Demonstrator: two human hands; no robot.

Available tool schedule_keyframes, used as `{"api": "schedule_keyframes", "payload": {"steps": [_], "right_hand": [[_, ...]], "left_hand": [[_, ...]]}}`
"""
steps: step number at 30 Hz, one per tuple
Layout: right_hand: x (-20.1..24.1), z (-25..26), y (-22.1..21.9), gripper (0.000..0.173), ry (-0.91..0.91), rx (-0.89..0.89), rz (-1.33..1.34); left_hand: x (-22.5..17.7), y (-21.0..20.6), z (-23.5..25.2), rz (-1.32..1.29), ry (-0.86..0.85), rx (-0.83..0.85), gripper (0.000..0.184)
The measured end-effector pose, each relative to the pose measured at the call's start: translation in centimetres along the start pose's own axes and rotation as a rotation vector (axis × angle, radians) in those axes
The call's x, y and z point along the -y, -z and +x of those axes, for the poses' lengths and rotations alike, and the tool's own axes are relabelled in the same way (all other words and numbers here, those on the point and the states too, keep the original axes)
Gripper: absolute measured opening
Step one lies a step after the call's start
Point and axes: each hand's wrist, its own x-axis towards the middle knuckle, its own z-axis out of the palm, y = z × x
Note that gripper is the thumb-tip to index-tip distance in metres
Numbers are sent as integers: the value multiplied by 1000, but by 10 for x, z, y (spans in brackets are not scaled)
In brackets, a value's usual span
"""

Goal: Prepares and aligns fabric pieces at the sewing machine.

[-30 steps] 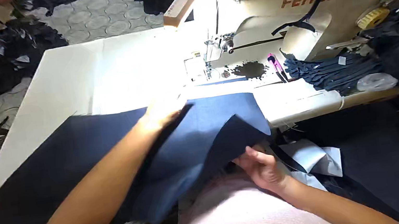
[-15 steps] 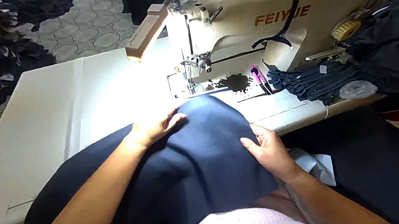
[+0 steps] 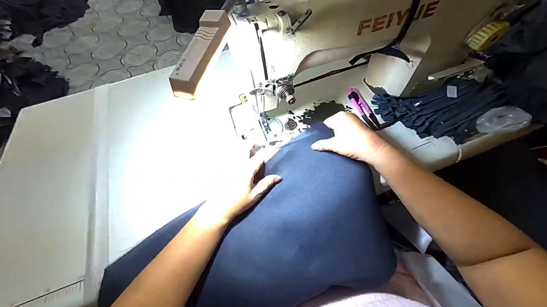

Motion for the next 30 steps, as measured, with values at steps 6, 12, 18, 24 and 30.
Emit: {"api": "schedule_keyframes", "payload": {"steps": [6, 12, 18, 24, 30], "right_hand": [[-23, -1, -7, 20, 294, 101, -52], [-19, -19, -10, 13, 289, 37, -139], [-24, -30, -19, 5, 425, -147, -144], [-29, -27, -16, 11, 437, -7, -139], [-35, -31, -23, 9, 545, -104, -231]], "left_hand": [[-11, 9, -15, -145, 94, 11, 43], [-16, 9, -21, -75, -67, -101, 32], [-15, 8, -27, -95, -95, -119, 31], [-16, 9, -27, -85, -123, -112, 31], [-14, 4, -29, -76, -189, -136, 31]]}}
